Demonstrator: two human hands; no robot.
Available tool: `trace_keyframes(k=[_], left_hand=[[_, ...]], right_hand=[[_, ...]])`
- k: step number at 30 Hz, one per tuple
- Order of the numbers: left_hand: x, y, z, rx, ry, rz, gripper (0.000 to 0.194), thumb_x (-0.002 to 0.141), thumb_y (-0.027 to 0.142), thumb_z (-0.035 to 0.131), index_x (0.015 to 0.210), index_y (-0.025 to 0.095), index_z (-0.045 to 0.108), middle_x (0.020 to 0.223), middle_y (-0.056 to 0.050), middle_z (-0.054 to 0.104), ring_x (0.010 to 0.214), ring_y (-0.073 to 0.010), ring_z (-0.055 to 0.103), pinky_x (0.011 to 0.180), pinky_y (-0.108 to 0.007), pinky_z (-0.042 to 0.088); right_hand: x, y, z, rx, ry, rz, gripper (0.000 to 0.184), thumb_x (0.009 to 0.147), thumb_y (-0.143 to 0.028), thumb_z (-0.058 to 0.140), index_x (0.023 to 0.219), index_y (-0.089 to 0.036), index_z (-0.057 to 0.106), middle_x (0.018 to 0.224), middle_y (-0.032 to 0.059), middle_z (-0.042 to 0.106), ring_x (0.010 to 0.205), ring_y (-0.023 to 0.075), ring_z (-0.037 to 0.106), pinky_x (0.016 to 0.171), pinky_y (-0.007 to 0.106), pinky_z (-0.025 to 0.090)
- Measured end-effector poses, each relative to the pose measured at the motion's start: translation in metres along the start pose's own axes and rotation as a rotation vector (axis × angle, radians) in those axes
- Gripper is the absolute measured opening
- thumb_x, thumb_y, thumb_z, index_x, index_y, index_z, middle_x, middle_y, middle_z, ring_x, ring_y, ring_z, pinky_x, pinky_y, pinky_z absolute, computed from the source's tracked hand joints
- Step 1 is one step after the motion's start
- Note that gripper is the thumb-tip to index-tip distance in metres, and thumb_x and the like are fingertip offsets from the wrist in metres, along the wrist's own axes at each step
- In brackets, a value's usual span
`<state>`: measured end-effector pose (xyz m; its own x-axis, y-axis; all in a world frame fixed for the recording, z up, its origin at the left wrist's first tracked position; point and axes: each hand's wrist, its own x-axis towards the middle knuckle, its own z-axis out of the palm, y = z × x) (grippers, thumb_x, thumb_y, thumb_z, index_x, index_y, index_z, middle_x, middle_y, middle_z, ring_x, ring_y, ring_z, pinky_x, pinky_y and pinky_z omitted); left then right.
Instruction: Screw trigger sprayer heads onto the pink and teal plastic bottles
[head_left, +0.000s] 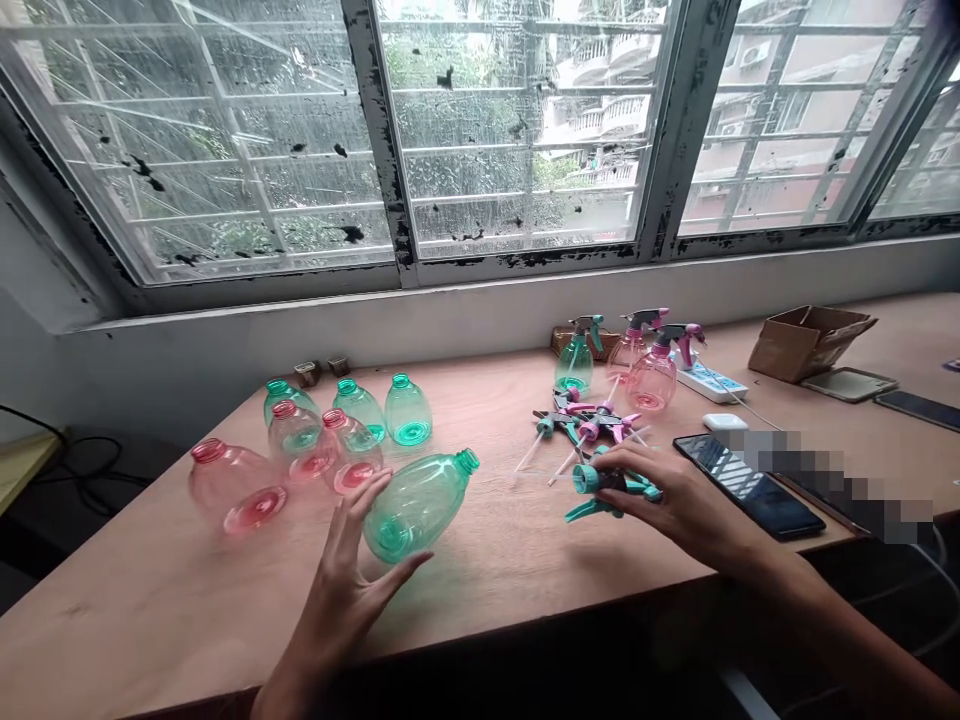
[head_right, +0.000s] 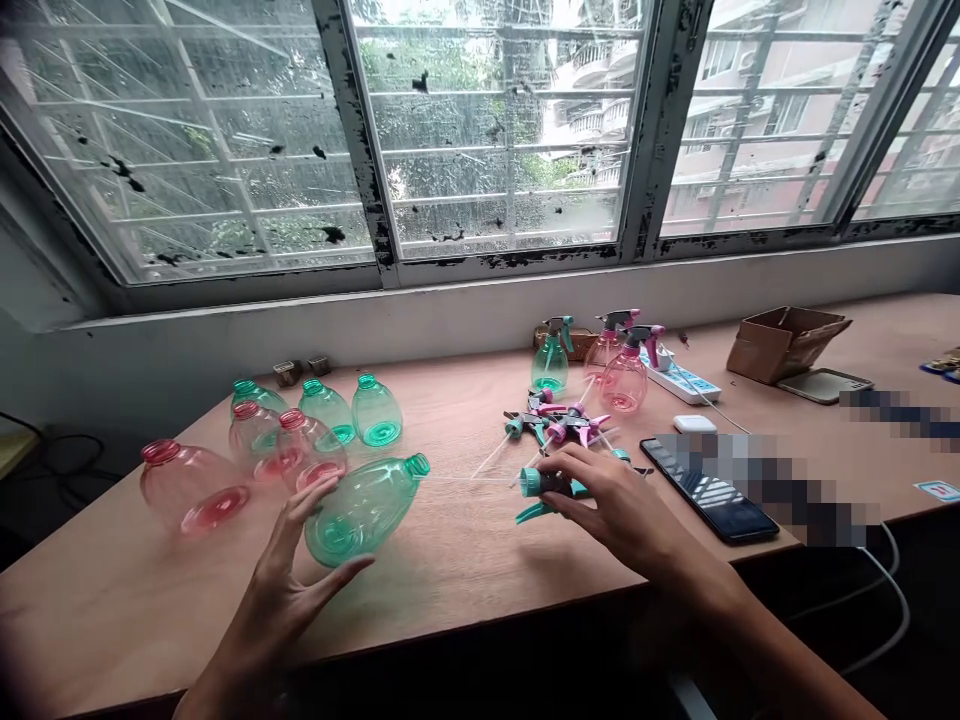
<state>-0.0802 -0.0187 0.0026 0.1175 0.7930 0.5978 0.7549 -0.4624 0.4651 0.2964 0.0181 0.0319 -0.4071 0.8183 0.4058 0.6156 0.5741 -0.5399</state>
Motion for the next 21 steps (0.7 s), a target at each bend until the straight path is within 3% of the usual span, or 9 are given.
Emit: trace_keyframes(k=[4,10,14,17,21], left_hand=[[-0.002,0.000,-0.001,0.025,-0.037,0.062,0.073,0.085,0.040,0.073,0.147,0.030,0.035,0.148,-0.009,0.044,0.142,-0.0303,0.037,0.117,-0.050,0.035],[-0.003,0.000,-0.002,0.008,-0.028,0.024,0.074,0.085,0.038,0.074,0.147,0.033,0.034,0.149,-0.009,0.044,0.142,-0.0317,0.038,0.117,-0.054,0.034],[-0.006,0.002,-0.004,-0.033,-0.109,0.017,0.075,0.083,0.038,0.076,0.145,0.037,0.035,0.149,-0.007,0.044,0.142,-0.0319,0.038,0.117,-0.055,0.033],[-0.006,0.002,-0.005,-0.068,-0.189,0.029,0.077,0.080,0.038,0.078,0.145,0.040,0.036,0.149,-0.006,0.046,0.141,-0.0324,0.041,0.116,-0.053,0.037],[-0.006,0.005,-0.004,-0.112,-0.217,0.004,0.077,0.079,0.034,0.080,0.144,0.041,0.038,0.148,-0.005,0.048,0.140,-0.0321,0.043,0.116,-0.053,0.037]], right_hand=[[0.001,-0.001,0.001,-0.069,-0.009,-0.060,0.018,0.097,-0.037,0.057,0.110,-0.028,0.065,0.106,0.0041,0.069,0.092,0.0235,0.066,0.079,0.034,0.051],[-0.009,0.013,-0.005,-0.176,0.121,-0.065,0.023,0.097,-0.038,0.057,0.118,-0.030,0.063,0.116,0.0058,0.069,0.094,0.0261,0.067,0.078,0.035,0.052],[-0.002,0.009,0.007,-0.276,0.116,-0.151,0.023,0.095,-0.033,0.058,0.116,-0.033,0.068,0.116,0.0063,0.071,0.100,0.0302,0.067,0.083,0.041,0.051],[0.003,0.001,0.022,-0.194,0.082,-0.179,0.031,0.095,-0.030,0.058,0.125,-0.036,0.064,0.118,0.0059,0.072,0.103,0.0310,0.066,0.089,0.044,0.050],[-0.001,-0.002,0.036,0.077,0.137,-0.132,0.043,0.092,-0.029,0.065,0.133,-0.037,0.054,0.113,0.0048,0.071,0.101,0.0289,0.065,0.092,0.045,0.049]])
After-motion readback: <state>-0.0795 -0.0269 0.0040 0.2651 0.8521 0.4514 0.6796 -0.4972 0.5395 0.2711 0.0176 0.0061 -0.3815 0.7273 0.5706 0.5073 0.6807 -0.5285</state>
